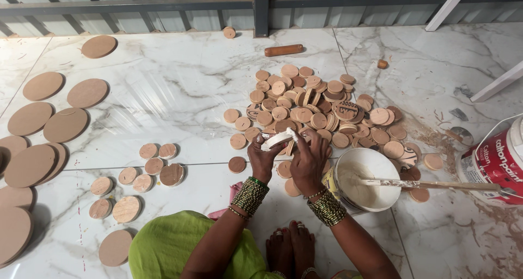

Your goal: The person sits on the floor applying white paste from a bucket onto small round wooden discs one at a time, spreading the paste over each disc with a small applicator and setting treated discs aside. The person occasionally reaches into the bucket to reload paste and continues across the pile of discs.

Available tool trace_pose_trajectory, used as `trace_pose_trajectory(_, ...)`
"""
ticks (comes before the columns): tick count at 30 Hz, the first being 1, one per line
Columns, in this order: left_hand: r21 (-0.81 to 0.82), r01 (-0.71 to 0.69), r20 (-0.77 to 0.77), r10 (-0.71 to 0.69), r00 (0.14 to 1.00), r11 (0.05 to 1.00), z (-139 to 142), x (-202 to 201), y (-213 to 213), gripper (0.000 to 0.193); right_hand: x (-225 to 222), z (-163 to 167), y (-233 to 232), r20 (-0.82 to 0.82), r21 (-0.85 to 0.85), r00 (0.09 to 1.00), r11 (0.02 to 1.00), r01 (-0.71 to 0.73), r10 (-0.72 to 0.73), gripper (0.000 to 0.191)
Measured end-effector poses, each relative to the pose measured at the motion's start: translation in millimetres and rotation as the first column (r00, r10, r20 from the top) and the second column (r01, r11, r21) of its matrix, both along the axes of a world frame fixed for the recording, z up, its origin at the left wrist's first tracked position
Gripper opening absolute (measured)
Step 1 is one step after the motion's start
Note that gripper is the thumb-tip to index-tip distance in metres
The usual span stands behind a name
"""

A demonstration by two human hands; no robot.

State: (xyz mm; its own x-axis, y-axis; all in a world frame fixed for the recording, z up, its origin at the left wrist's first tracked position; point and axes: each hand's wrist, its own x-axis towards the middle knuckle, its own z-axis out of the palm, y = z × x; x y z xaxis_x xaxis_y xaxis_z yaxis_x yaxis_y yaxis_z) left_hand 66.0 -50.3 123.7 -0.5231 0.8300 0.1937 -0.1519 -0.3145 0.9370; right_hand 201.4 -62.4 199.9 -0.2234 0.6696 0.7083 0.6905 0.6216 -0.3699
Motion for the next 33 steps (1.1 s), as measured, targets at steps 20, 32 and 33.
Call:
trace_pose_trajectory(20, 0.041, -0.029, 0.023, 0.028, 0.999, 0.999, 10.6, -4.0, -2.8, 0.032, -0.3, 19.9, -8.2, 0.061, 0.048, 0.996, 0.996, -0.072, 0.069, 0.06)
trace_pose_trajectory(32, 0.022, -0.122, -0.209, 0.123, 0.97, 0.992, 24.7, -9.6, -9.1, 0.029, 5.5, -46.1, 41.4, -0.519, -0.347, 0.828, 0.833, -0.431, 0.212, 0.053)
trace_pose_trajectory(33, -0.006, -0.179, -0.304, 0.169, 0.938, 0.984, 28.2, -9.6, -9.7, 0.029, 5.8, -43.5, 38.6, -0.483, -0.312, 0.845, 0.857, -0.411, 0.229, 0.053)
